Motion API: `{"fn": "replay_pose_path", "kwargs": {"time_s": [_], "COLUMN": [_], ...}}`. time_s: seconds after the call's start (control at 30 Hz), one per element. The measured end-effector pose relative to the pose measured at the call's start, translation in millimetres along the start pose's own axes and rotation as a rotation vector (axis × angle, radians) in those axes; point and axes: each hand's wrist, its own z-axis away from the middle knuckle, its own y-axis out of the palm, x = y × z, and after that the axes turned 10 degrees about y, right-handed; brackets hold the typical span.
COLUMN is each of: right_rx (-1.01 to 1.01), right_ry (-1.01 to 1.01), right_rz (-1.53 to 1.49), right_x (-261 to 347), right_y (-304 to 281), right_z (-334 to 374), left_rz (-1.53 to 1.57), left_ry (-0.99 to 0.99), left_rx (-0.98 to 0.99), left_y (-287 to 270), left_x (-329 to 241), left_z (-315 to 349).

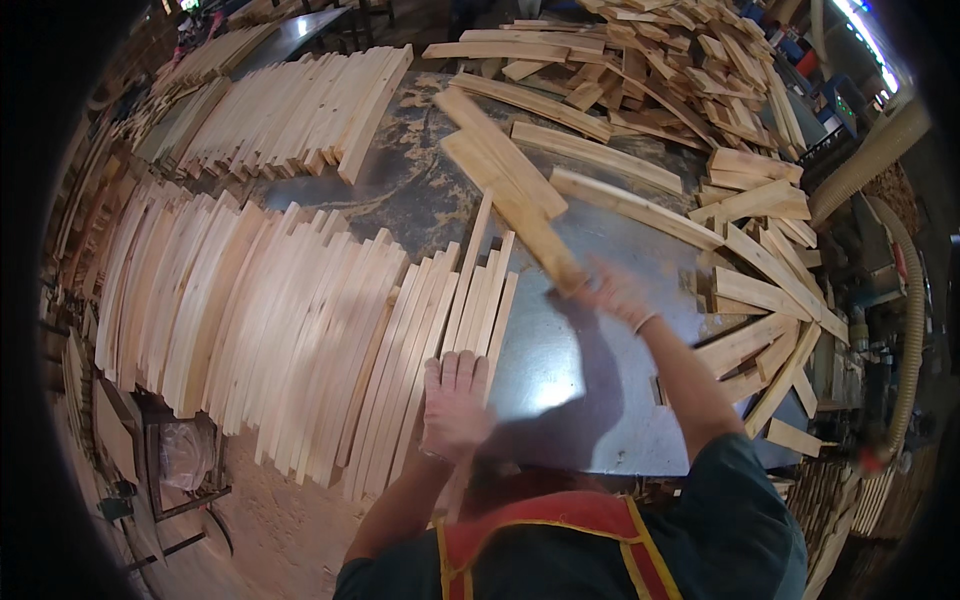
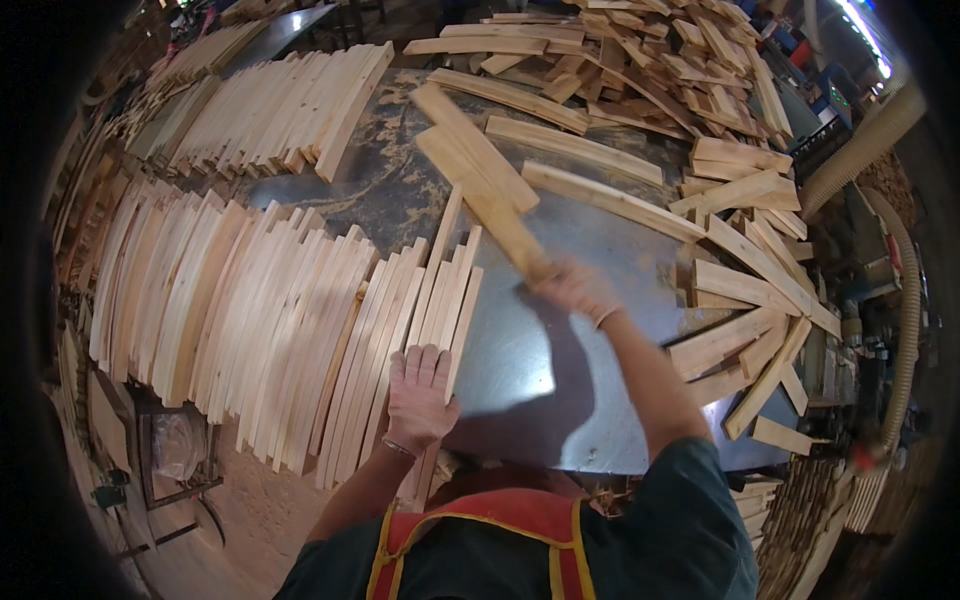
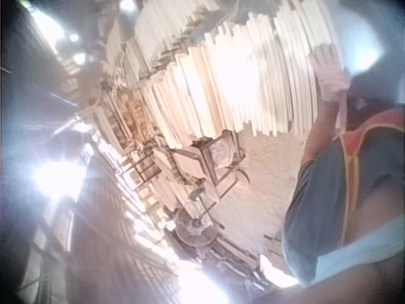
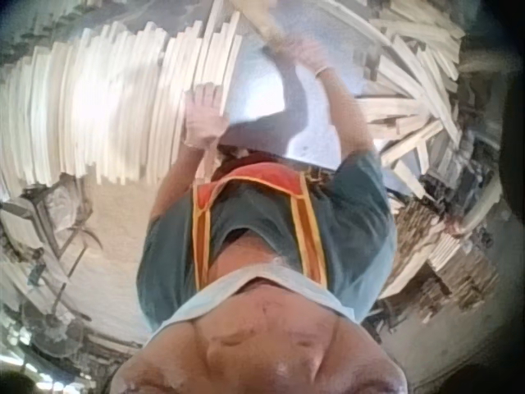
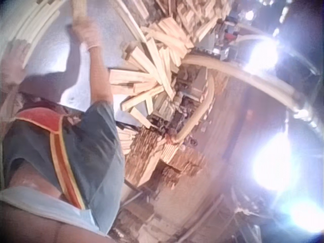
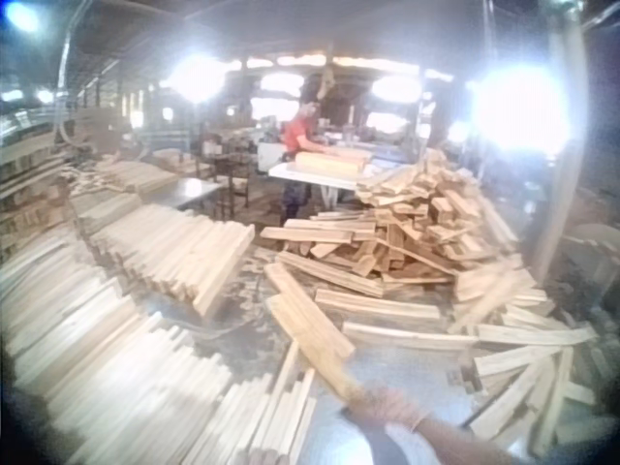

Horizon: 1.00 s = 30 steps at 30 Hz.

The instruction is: The person sorts and stacks wooden planks on a metal table in a workshop. They pick up planks from a disorganized pile, align them, and place them into a neat stack, repeating this process continuously.

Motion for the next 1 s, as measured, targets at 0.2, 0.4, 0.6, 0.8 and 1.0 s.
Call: {"fn": "replay_pose_path", "kwargs": {"time_s": [0.2,0.4,0.6,0.8,1.0], "right_rx": [-0.217,-0.330,-0.190,-0.160,-0.191], "right_ry": [0.269,0.214,0.417,0.254,0.056], "right_rz": [0.224,0.339,0.449,0.077,0.323], "right_x": [-46.1,-48.4,-133.0,-7.7,14.5], "right_y": [-69.6,-56.8,-94.8,-91.6,-39.6], "right_z": [-70.2,-150.8,-182.4,-233.3,-311.7], "left_rz": [0.045,-0.013,0.026,0.046,0.044], "left_ry": [-0.021,-0.031,-0.061,-0.082,-0.074], "left_rx": [-0.003,-0.074,-0.006,-0.050,-0.040], "left_y": [-7.3,-3.5,-9.1,-9.4,-17.9], "left_x": [1.6,-1.4,4.0,5.5,9.6], "left_z": [-18.4,-20.6,-37.9,-39.7,-49.5]}}
